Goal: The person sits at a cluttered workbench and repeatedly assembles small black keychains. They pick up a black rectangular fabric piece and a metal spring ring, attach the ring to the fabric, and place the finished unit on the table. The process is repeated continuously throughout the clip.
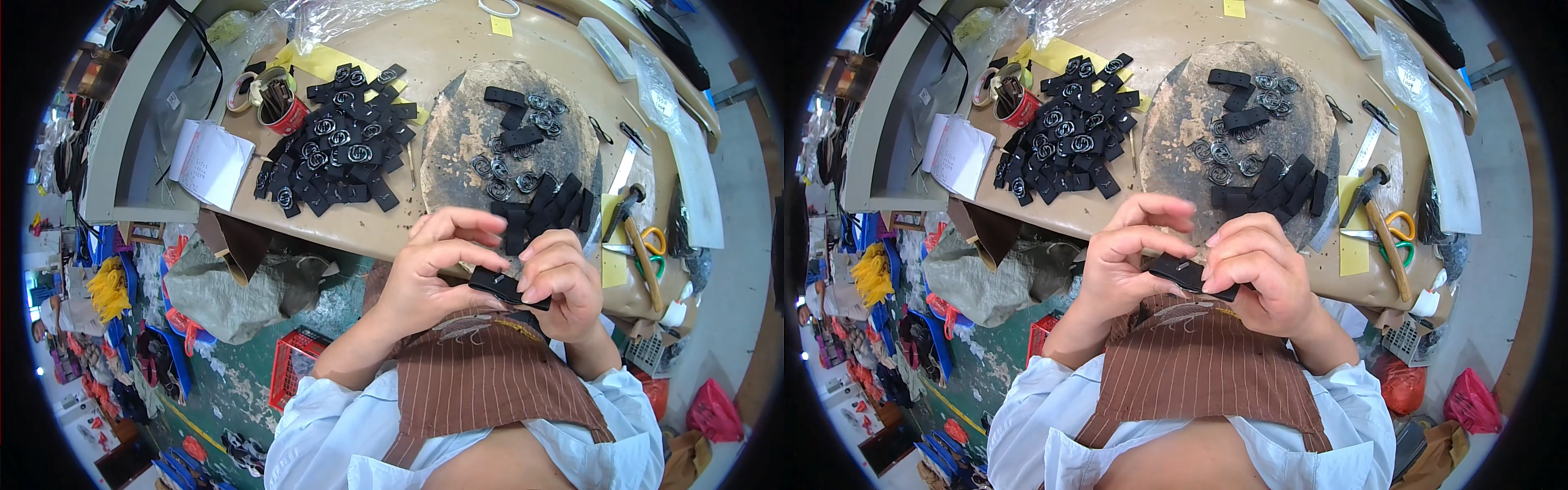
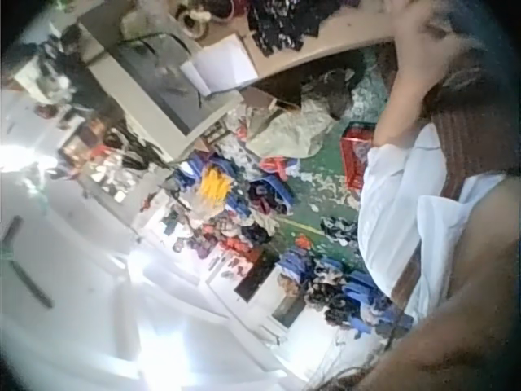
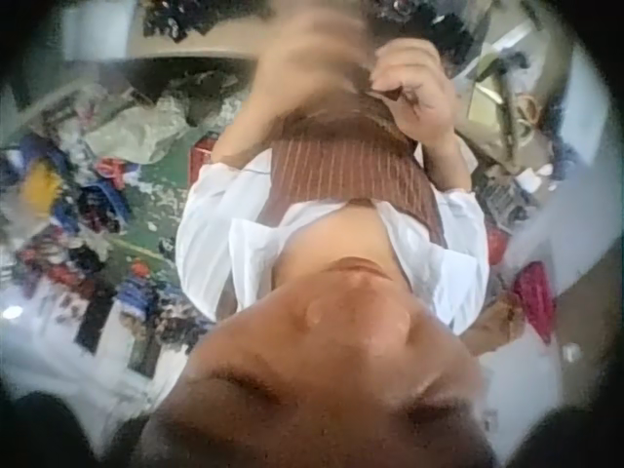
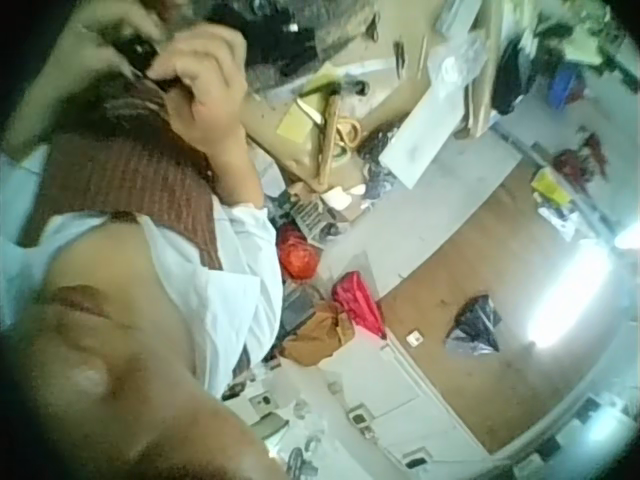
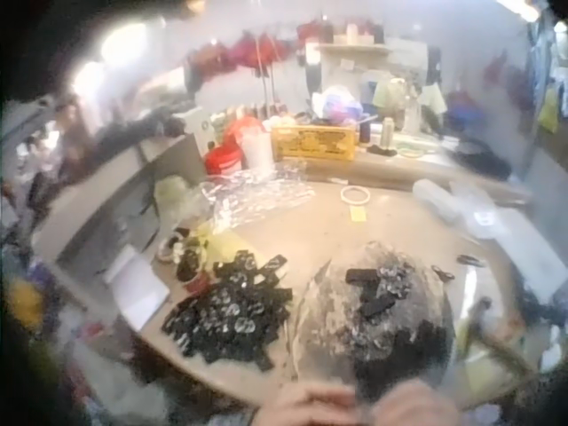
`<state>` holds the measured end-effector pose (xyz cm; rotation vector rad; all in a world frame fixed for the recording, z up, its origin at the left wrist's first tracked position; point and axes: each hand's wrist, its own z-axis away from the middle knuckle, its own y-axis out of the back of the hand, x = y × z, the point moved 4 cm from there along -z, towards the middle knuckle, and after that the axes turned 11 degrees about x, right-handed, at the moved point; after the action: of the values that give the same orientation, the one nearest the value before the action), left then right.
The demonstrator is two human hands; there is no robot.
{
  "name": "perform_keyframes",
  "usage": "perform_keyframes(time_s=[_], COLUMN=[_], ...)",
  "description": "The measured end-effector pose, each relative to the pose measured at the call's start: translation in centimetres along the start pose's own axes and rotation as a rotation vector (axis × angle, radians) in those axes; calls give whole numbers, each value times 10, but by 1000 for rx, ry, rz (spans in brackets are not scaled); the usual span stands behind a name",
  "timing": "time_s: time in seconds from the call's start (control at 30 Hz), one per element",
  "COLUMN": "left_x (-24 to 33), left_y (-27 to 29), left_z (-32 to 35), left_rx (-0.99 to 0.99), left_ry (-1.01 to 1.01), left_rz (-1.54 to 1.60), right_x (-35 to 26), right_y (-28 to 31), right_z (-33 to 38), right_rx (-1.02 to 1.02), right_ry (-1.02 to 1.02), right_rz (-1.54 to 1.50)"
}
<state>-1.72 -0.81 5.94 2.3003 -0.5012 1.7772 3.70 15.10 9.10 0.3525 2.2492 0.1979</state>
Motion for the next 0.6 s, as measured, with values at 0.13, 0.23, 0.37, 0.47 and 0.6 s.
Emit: perform_keyframes(time_s=[0.13, 0.23, 0.37, 0.47, 0.6], left_x=[-3, 0, -4, -14, -39], left_y=[-3, -4, -10, -11, -1], left_z=[10, 9, 11, 15, 19], left_rx=[31, 44, 36, 49, 123], left_ry=[-13, -232, -282, -211, -70], left_rz=[163, 91, 70, 40, -84], right_x=[0, 2, 10, 21, 42], right_y=[-3, -6, -11, -18, -26], right_z=[1, 3, 14, 30, 40], right_rx=[25, 64, 129, 234, 224], right_ry=[-36, -70, -117, -269, -652], right_rz=[-78, -198, -302, -414, -458])
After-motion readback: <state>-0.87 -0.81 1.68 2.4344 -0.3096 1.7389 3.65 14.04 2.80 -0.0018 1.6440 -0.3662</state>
